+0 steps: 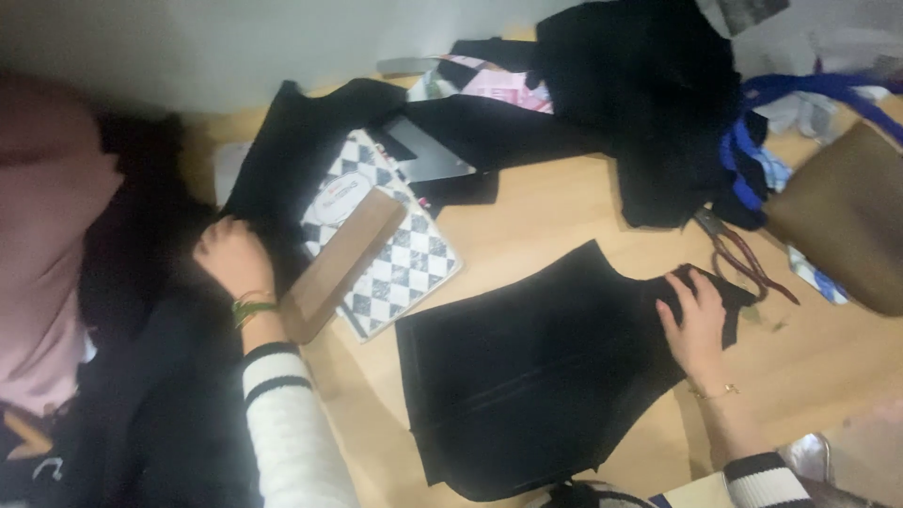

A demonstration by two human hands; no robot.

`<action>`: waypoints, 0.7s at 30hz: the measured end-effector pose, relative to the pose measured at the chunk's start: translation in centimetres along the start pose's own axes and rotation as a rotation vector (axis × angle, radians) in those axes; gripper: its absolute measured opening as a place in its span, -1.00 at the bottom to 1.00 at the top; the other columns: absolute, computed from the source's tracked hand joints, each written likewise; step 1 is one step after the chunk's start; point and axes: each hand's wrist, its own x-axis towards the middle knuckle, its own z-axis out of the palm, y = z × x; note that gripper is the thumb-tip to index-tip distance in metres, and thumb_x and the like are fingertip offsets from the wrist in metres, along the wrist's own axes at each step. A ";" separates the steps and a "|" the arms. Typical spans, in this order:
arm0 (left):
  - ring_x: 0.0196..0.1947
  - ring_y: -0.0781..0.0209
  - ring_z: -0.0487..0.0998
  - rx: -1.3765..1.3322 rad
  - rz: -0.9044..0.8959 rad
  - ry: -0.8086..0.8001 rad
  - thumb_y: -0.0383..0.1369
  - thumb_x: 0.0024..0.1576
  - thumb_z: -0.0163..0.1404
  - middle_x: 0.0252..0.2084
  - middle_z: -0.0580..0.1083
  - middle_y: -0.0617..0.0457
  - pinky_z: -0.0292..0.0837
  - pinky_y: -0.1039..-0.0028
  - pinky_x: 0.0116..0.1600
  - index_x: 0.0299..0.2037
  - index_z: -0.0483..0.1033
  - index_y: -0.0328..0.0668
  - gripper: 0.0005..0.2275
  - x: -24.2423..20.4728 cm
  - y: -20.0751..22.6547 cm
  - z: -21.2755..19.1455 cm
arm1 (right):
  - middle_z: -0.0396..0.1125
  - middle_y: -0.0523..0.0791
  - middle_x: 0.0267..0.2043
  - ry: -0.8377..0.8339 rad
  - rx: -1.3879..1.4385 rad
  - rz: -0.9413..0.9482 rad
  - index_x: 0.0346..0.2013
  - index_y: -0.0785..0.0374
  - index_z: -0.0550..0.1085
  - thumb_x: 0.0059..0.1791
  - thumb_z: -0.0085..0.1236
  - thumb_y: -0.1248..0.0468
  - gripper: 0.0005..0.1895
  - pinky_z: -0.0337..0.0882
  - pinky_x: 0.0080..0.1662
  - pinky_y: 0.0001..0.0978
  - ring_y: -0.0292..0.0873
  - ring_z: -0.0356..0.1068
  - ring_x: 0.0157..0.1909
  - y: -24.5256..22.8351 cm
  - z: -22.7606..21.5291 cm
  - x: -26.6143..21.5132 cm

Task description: The person arranges a piece of black fabric on a wooden table, smoothing it out by hand. They then place a newspaper pattern on top of the fabric and use a white marking tool to trace the outline of the pattern onto the fabric.

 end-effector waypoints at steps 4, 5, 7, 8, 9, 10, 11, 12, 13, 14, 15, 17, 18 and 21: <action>-0.06 -0.12 0.57 -0.368 -0.158 0.019 -0.46 0.24 0.05 -0.12 0.56 -0.09 0.46 0.10 -0.02 -0.07 0.57 -0.11 -0.89 2.8 0.9 -5.3 | 0.16 0.15 0.41 0.034 0.001 -0.016 0.37 -0.01 0.37 0.08 0.13 0.16 -0.48 0.19 0.33 0.19 0.26 0.10 0.49 0.5 0.1 -2.3; -0.14 -0.24 0.59 -0.607 -0.267 0.065 -0.51 0.35 -0.09 -0.16 0.54 -0.22 0.51 0.04 -0.09 0.02 0.50 -0.24 -0.87 3.7 1.2 -6.6 | 0.16 0.15 0.42 0.034 0.026 -0.007 0.37 -0.01 0.37 0.08 0.12 0.17 -0.48 0.19 0.32 0.18 0.26 0.10 0.49 0.2 -0.2 -2.9; -0.26 -0.31 0.53 -0.790 -0.205 0.180 -0.55 0.34 -0.16 -0.23 0.51 -0.32 0.38 0.03 -0.18 -0.03 0.40 -0.37 -0.90 5.0 3.7 -13.1 | 0.14 0.16 0.43 0.026 0.064 -0.048 0.36 0.07 0.35 0.08 0.09 0.19 -0.48 0.15 0.34 0.15 0.25 0.08 0.48 -0.4 -1.2 -3.5; -0.39 -0.38 0.47 -0.964 -0.151 0.296 -0.58 0.34 -0.24 -0.30 0.47 -0.42 0.25 0.03 -0.27 -0.09 0.31 -0.50 -0.91 5.7 4.8 -16.4 | 0.11 0.17 0.45 0.013 0.107 -0.103 0.35 0.15 0.33 0.08 0.06 0.21 -0.49 0.10 0.37 0.13 0.25 0.06 0.47 -0.8 -1.7 -3.8; -0.39 -0.38 0.47 -0.969 -0.136 0.303 -0.58 0.34 -0.24 -0.30 0.47 -0.42 0.25 0.03 -0.27 -0.09 0.31 -0.50 -0.91 5.8 5.8 -19.4 | 0.11 0.17 0.45 0.025 0.112 -0.092 0.35 0.15 0.33 0.08 0.06 0.21 -0.49 0.10 0.37 0.13 0.25 0.06 0.47 -1.9 -2.5 -4.0; -0.31 -0.22 0.54 -1.011 -0.057 0.253 -0.59 0.36 -0.11 -0.25 0.53 -0.32 0.34 0.11 -0.18 -0.09 0.43 -0.48 -0.93 5.9 6.9 -22.4 | 0.13 0.12 0.45 -0.022 0.086 -0.050 0.35 0.12 0.32 0.08 0.02 0.14 -0.48 0.15 0.36 0.08 0.19 0.07 0.48 -3.0 -3.3 -4.2; -0.23 -0.05 0.60 -1.057 0.022 0.190 -0.59 0.37 0.02 -0.21 0.58 -0.21 0.43 0.20 -0.08 -0.09 0.55 -0.46 -0.94 5.2 8.3 -25.3 | 0.14 0.07 0.45 -0.078 0.052 -0.001 0.36 0.10 0.32 0.08 -0.02 0.07 -0.46 0.20 0.34 0.03 0.13 0.09 0.48 -3.6 -4.4 -5.1; -0.23 -0.05 0.60 -1.067 0.035 0.184 -0.59 0.37 0.02 -0.21 0.58 -0.21 0.43 0.20 -0.08 -0.09 0.55 -0.46 -0.94 4.5 9.8 -29.3 | 0.14 0.07 0.45 -0.074 0.050 0.016 0.36 0.10 0.32 0.08 -0.02 0.07 -0.46 0.20 0.34 0.03 0.13 0.09 0.48 -3.7 -3.5 -5.6; -0.30 0.08 0.55 -1.103 0.172 0.061 -0.54 0.33 0.11 -0.24 0.58 -0.12 0.41 0.30 -0.12 -0.15 0.58 -0.40 -0.96 3.3 11.2 -33.4 | 0.13 0.08 0.45 -0.053 0.168 -0.073 0.38 0.12 0.28 0.08 -0.01 0.01 -0.40 0.12 0.38 0.01 0.12 0.08 0.48 -3.7 -2.9 -6.6; -0.37 0.20 0.50 -1.134 0.310 -0.062 -0.50 0.30 0.20 -0.27 0.57 -0.04 0.38 0.39 -0.16 -0.22 0.61 -0.34 -0.93 2.1 12.6 -37.5 | 0.11 0.09 0.46 -0.029 0.287 -0.161 0.41 0.14 0.24 0.07 -0.01 -0.05 -0.34 0.05 0.41 -0.01 0.12 0.07 0.47 -3.7 -2.2 -7.5; -0.37 0.20 0.50 -1.143 0.325 -0.079 -0.50 0.30 0.20 -0.27 0.57 -0.04 0.38 0.39 -0.16 -0.22 0.61 -0.34 -0.93 0.2 13.5 -39.3 | 0.11 0.09 0.46 -0.033 0.283 -0.138 0.41 0.14 0.24 0.07 -0.01 -0.05 -0.34 0.05 0.41 -0.01 0.12 0.07 0.47 -5.9 -4.1 -8.5; -0.51 0.16 0.41 -1.152 0.707 -0.297 -0.34 0.13 0.19 -0.36 0.55 0.15 0.34 0.30 -0.32 -0.30 0.62 -0.07 -0.94 -3.5 15.0 -43.1 | 0.04 0.05 0.49 -0.339 0.617 -0.116 0.39 0.22 0.20 -0.02 0.23 0.08 -0.26 -0.02 0.45 -0.08 0.04 -0.02 0.52 -10.3 -8.2 -9.8; -0.51 0.16 0.41 -1.161 0.720 -0.308 -0.34 0.13 0.19 -0.36 0.55 0.15 0.34 0.30 -0.32 -0.30 0.62 -0.07 -0.94 -4.8 15.7 -44.3 | 0.04 0.05 0.49 -0.338 0.616 -0.097 0.39 0.22 0.20 -0.02 0.23 0.08 -0.26 -0.02 0.45 -0.08 0.04 -0.02 0.52 -10.5 -8.3 -10.5; -0.60 0.24 0.48 -1.328 0.940 -0.553 -0.25 0.13 0.16 -0.30 0.68 0.15 0.38 0.43 -0.32 -0.29 0.69 -0.16 -0.83 -8.2 17.5 -46.4 | -0.04 0.05 0.54 -0.402 0.665 -0.351 0.44 0.14 0.13 0.05 0.16 0.01 -0.26 0.00 0.45 -0.03 0.07 -0.04 0.53 -10.0 -8.7 -11.6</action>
